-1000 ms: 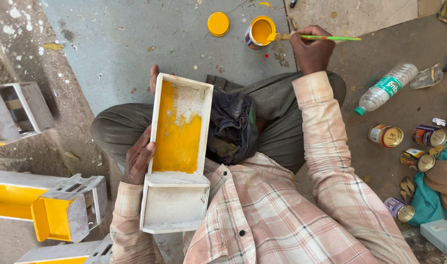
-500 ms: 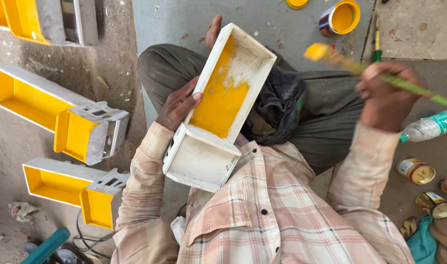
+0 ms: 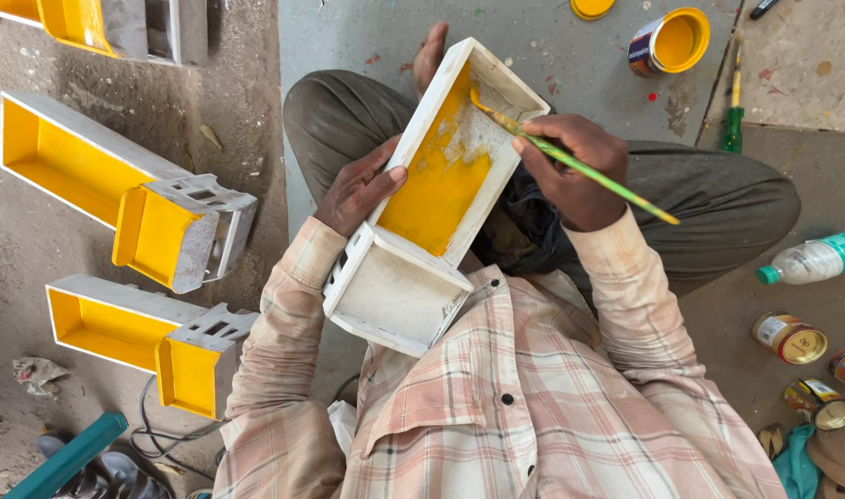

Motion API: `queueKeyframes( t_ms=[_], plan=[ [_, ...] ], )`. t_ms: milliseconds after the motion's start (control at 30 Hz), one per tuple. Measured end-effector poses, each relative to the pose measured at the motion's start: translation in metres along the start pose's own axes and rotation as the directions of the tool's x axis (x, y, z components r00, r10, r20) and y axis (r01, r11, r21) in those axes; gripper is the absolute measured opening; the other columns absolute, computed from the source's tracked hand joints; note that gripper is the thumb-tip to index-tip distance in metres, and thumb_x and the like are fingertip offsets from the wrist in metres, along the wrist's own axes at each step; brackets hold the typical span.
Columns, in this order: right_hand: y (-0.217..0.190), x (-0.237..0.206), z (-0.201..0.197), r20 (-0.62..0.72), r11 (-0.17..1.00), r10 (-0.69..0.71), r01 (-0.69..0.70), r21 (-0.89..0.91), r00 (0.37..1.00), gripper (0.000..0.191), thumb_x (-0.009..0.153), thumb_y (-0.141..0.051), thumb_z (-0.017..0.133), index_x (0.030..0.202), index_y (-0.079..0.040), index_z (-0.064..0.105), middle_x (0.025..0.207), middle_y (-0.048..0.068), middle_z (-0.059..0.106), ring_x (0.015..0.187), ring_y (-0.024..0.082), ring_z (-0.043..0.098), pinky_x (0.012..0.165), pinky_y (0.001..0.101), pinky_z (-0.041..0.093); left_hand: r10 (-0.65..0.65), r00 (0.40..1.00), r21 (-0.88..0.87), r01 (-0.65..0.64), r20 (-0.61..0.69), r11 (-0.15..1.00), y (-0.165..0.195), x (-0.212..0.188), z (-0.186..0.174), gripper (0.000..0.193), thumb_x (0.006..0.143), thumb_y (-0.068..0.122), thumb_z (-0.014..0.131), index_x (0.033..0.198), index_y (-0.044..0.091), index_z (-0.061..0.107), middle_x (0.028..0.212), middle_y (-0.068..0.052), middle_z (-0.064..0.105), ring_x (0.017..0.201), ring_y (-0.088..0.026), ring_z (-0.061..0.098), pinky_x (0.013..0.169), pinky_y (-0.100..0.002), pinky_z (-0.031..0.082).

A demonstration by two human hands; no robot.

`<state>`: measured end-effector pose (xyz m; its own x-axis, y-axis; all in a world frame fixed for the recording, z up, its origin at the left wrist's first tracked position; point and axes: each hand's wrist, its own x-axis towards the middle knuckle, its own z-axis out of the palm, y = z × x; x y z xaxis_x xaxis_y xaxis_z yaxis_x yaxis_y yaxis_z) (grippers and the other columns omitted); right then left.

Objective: The person paints the interior of a white plastic housing yellow using a brush. They repeatedly dip the brush into a paint can and apply the paint to the inside surfaces of the part.

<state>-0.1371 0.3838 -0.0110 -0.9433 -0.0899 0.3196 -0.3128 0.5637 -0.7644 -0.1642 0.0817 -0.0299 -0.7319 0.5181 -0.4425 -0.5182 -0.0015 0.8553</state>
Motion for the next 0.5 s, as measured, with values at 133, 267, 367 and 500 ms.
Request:
queueKeyframes(
  t_ms=[133,267,367,500],
  plan=[
    [-0.001,0.005,0.000,0.204,0.993,-0.006,-0.019,0.116,0.979,0.011,0.096,-0.007,0.081,0.103,-0.002,0.074,0.091,0.011,0.076,0.072,0.014,0.072,0.062,0.0262,0.057,-0.009,1.000,0.040,0.009,-0.002,0.999,0.003,0.009,-0.003,0.078,0.095,0.045,0.065,0.155,0.001,0.044,0.148,-0.017,0.058,0.138,-0.025,0.054,0.116,-0.035,0.039],
    [0.001,0.018,-0.009,0.245,0.969,0.143,-0.186,0.162,0.959,0.012,0.094,-0.009,0.082,0.101,-0.002,0.076,0.082,0.010,0.075,0.060,0.014,0.065,0.052,0.0278,0.049,-0.005,1.000,0.046,0.005,-0.002,0.999,0.007,0.014,-0.005,0.079,0.094,0.047,0.065,0.155,0.001,0.044,0.148,-0.018,0.058,0.139,-0.026,0.053,0.117,-0.035,0.038],
    [0.004,0.027,-0.009,0.080,0.993,0.057,-0.064,0.097,0.995,0.014,0.101,-0.008,0.081,0.109,0.000,0.073,0.092,0.013,0.075,0.075,0.016,0.070,0.063,0.0285,0.055,0.002,1.000,0.052,-0.002,-0.008,0.999,0.009,0.014,-0.004,0.080,0.094,0.048,0.065,0.155,0.001,0.043,0.149,-0.019,0.057,0.140,-0.027,0.052,0.118,-0.037,0.038],
    [0.004,0.032,-0.004,0.102,0.998,-0.070,0.070,0.004,0.992,0.010,0.100,-0.005,0.081,0.105,0.000,0.074,0.095,0.015,0.076,0.077,0.018,0.073,0.064,0.0277,0.058,-0.004,1.000,0.128,0.007,-0.028,0.992,0.010,0.014,-0.003,0.080,0.092,0.051,0.063,0.154,0.003,0.046,0.145,-0.020,0.061,0.137,-0.029,0.056,0.117,-0.039,0.040]
  ],
)
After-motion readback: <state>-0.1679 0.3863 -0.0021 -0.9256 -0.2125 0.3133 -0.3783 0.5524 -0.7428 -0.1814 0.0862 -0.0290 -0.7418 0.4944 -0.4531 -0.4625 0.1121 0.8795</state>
